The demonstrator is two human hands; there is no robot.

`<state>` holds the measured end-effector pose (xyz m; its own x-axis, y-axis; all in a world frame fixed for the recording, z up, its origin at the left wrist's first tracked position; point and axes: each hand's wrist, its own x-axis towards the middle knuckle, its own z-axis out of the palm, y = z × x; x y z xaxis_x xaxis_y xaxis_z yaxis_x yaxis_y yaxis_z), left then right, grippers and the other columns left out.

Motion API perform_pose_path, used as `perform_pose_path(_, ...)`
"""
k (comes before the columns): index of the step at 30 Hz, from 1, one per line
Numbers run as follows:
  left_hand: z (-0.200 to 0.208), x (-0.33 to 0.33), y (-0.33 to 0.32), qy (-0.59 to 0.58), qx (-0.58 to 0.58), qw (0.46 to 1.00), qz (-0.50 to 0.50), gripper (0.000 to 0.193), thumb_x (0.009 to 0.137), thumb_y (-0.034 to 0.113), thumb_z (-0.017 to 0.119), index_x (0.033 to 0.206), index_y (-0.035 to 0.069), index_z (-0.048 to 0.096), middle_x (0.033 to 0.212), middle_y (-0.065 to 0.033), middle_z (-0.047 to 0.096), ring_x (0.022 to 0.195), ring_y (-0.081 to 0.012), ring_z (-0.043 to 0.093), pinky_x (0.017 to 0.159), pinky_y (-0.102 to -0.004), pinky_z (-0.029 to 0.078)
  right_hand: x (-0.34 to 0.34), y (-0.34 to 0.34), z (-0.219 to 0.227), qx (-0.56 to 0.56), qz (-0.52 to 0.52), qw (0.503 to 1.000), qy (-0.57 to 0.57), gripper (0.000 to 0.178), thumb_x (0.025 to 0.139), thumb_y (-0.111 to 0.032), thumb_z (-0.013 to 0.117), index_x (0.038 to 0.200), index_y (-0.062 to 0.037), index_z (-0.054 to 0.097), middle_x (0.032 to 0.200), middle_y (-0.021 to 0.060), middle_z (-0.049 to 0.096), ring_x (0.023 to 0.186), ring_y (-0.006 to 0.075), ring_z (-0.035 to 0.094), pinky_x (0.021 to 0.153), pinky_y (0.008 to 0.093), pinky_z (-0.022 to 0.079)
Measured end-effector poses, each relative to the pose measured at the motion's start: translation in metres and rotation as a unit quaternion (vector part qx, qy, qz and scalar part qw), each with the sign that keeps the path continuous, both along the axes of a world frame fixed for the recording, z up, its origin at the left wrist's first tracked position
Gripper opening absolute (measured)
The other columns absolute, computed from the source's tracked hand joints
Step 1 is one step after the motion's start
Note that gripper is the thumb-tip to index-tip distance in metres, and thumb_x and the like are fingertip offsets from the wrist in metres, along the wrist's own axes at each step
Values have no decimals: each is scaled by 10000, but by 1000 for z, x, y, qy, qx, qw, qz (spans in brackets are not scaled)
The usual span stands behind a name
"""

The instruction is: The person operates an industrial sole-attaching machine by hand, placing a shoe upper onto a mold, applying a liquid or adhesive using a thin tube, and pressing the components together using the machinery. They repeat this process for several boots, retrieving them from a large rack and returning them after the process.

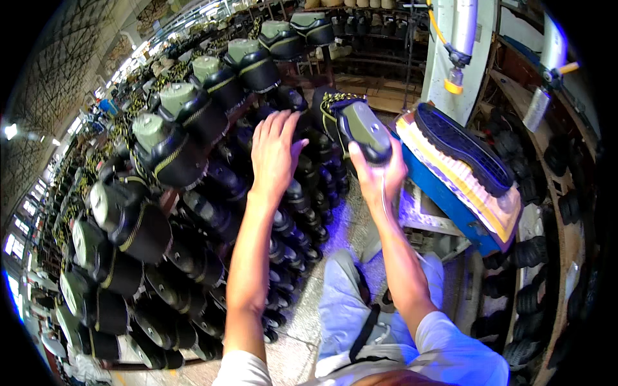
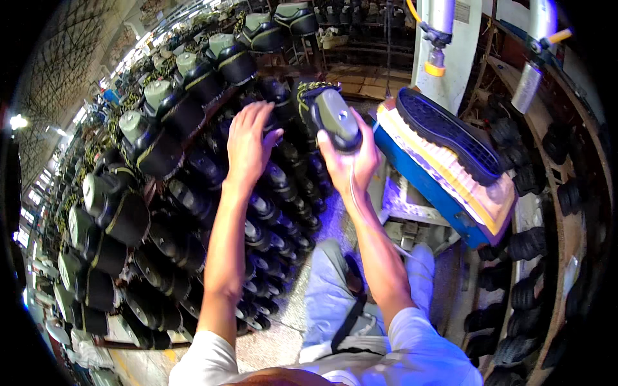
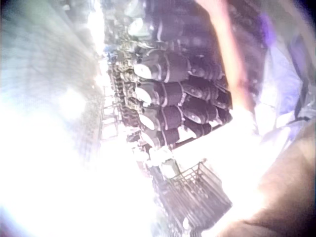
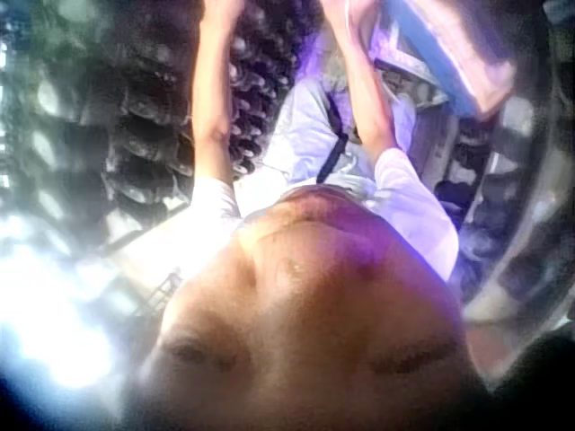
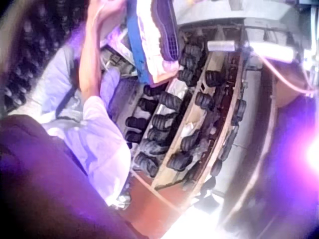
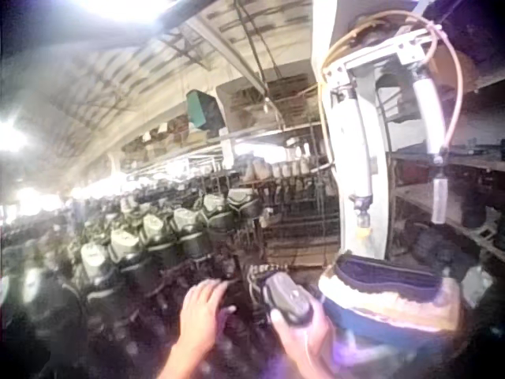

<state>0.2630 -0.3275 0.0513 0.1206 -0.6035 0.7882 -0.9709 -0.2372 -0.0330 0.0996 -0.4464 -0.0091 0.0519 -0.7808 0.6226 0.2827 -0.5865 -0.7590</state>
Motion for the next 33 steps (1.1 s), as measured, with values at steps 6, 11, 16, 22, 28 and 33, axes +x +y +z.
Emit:
perform_pose_path(6, -53, 21, -19, 36, -8, 995, 94, 180, 799, 136, 797, 900, 7, 722, 1268, -146, 672, 1154, -367, 574, 1094, -497, 414, 172, -140, -12, 29, -3, 999, -13, 542, 764, -306, 913, 1156, -6, 690, 1000, 135, 776, 891, 231, 744, 842, 367, 571)
perform_pose_path(11, -56, 22, -25, 38, -7, 995, 91, 190, 812, 146, 795, 927, 13, 722, 1294, -144, 667, 1138, -357, 574, 1094, -512, 418, 255, -199, -45, -27, 90, 991, 98, 610, 798, -332, 909, 1240, -9, 639, 1089, 136, 749, 1004, 210, 699, 921, 361, 540)
perform_pose_path(16, -56, 28, -17, 61, 2, 992, 108, 203, 837, 160, 777, 962, 12, 716, 1315, -141, 659, 1135, -366, 571, 1103, -525, 419, 250, -203, -45, -83, 191, 977, 50, 733, 898, -391, 820, 1442, 14, 542, 1411, 182, 632, 1316, 299, 589, 1104, 405, 469)
perform_pose_path(22, -55, 23, -23, 72, -6, 994, 83, 223, 822, 154, 790, 982, 17, 716, 1328, -146, 650, 1153, -371, 559, 1107, -538, 415, 270, -296, 101, -12, 46, 996, -75, 1047, 783, -519, 894, 1502, 87, 434, 1470, 267, 556, 1403, 330, 513, 1208, 435, 364)
perform_pose_path(28, -55, 24, -19, 78, -14, 994, 77, 216, 810, 136, 791, 956, -3, 714, 1331, -158, 651, 1153, -381, 556, 1103, -534, 417, 270, -292, 134, -25, -69, 980, 186, 1166, 636, -653, 912, 1417, 124, 530, 1341, 290, 646, 1277, 337, 622, 1108, 398, 467)
perform_pose_path(33, -52, 27, -9, 77, -5, 994, 74, 221, 803, 139, 786, 940, -21, 721, 1331, -179, 651, 1179, -390, 547, 1123, -521, 399, 221, -214, 127, -19, -107, 994, 5, 685, 658, -490, 929, 1097, -5, 726, 1019, 190, 776, 948, 332, 753, 881, 448, 564)
